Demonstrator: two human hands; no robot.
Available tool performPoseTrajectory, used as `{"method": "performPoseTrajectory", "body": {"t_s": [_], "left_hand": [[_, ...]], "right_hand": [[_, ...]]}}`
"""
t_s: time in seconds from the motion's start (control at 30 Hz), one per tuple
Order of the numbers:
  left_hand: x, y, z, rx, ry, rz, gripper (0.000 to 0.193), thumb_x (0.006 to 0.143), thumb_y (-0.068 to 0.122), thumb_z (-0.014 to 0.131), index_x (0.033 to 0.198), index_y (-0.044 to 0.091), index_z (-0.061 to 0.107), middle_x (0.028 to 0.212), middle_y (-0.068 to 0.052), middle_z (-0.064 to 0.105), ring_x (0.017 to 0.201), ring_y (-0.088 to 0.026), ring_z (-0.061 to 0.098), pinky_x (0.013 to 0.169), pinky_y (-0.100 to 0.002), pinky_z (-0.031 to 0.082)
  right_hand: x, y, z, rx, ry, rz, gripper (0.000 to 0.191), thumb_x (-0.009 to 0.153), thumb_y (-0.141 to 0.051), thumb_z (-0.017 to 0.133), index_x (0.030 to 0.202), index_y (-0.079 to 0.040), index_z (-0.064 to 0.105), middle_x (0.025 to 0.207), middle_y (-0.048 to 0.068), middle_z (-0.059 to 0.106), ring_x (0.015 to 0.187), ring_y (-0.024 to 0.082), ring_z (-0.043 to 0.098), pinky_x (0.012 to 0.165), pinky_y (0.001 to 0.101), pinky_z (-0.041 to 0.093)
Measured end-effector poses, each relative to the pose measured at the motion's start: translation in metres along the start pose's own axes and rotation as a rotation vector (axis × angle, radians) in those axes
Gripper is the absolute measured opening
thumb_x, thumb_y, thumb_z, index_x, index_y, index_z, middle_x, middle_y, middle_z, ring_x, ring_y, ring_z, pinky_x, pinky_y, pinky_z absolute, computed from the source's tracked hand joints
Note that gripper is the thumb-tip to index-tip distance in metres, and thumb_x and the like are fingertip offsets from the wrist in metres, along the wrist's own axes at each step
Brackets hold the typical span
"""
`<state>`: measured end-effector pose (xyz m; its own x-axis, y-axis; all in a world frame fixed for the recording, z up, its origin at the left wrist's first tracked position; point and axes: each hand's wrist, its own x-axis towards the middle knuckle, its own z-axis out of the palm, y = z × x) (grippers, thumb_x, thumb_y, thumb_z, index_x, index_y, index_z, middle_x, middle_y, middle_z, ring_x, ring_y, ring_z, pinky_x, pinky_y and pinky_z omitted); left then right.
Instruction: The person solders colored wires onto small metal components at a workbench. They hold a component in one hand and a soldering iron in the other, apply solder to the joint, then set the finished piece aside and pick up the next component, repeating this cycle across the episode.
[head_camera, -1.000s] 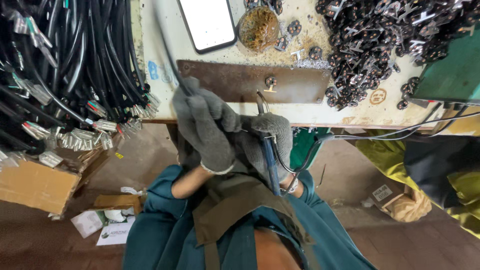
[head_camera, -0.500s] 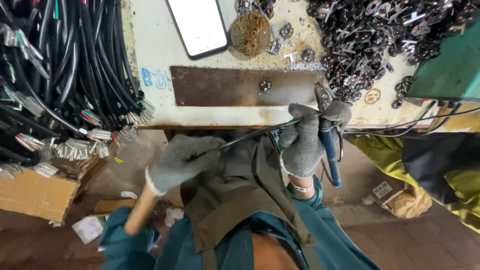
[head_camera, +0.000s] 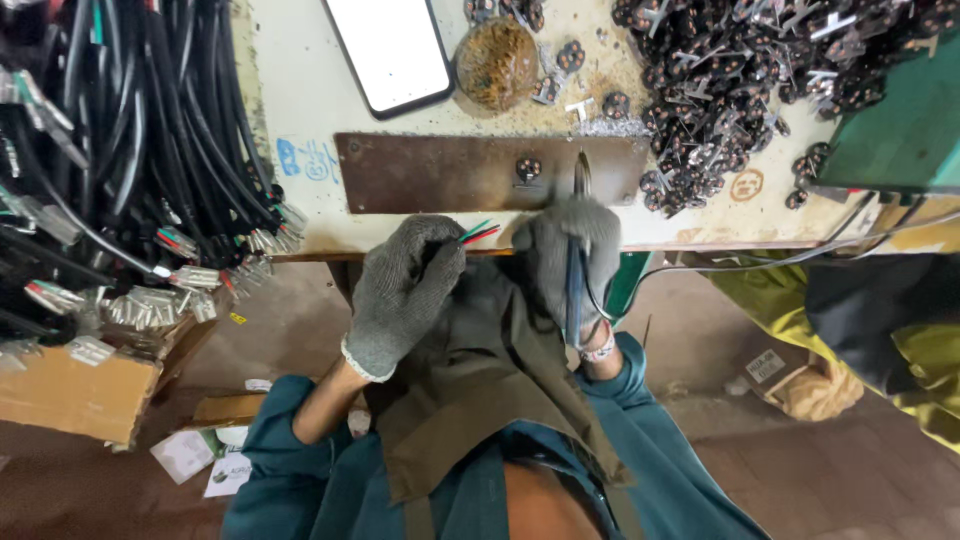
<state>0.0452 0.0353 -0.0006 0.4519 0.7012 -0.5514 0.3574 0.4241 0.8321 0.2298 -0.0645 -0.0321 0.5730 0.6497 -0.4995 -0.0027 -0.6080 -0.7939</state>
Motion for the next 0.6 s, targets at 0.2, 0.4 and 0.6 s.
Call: {"method": "performPoseTrajectory", "body": {"t_s": [0.2, 0.4, 0.6], "left_hand": [[-0.002, 0.000, 0.010, 0.117, 0.008, 0.216, 0.012, 0.100, 0.007, 0.068, 0.111, 0.004, 0.065, 0.100, -0.012, 0.069, 0.085, -0.027, 0.071, 0.076, -0.036, 0.055], [-0.007, 0.008, 0.010, 0.359, 0.087, 0.350, 0.021, 0.088, 0.009, 0.078, 0.108, 0.009, 0.071, 0.110, -0.013, 0.068, 0.082, -0.029, 0.069, 0.073, -0.038, 0.055], [-0.007, 0.005, 0.016, 0.253, 0.143, 0.439, 0.020, 0.094, 0.002, 0.074, 0.112, 0.007, 0.066, 0.114, -0.011, 0.067, 0.099, -0.030, 0.070, 0.084, -0.038, 0.056]], "right_hand": [[-0.007, -0.030, -0.009, -0.278, -0.196, -0.565, 0.042, 0.080, -0.006, 0.082, 0.114, -0.013, 0.057, 0.107, 0.010, 0.071, 0.102, 0.025, 0.063, 0.100, 0.0373, 0.047], [-0.012, -0.032, 0.003, 0.169, -0.191, -0.236, 0.055, 0.085, -0.007, 0.085, 0.126, -0.014, 0.049, 0.110, 0.001, 0.074, 0.102, 0.018, 0.069, 0.102, 0.0412, 0.050], [-0.012, -0.006, 0.000, 0.107, -0.239, -0.218, 0.041, 0.084, -0.009, 0.080, 0.121, -0.014, 0.064, 0.116, 0.002, 0.072, 0.109, 0.022, 0.066, 0.099, 0.0374, 0.051]]}}
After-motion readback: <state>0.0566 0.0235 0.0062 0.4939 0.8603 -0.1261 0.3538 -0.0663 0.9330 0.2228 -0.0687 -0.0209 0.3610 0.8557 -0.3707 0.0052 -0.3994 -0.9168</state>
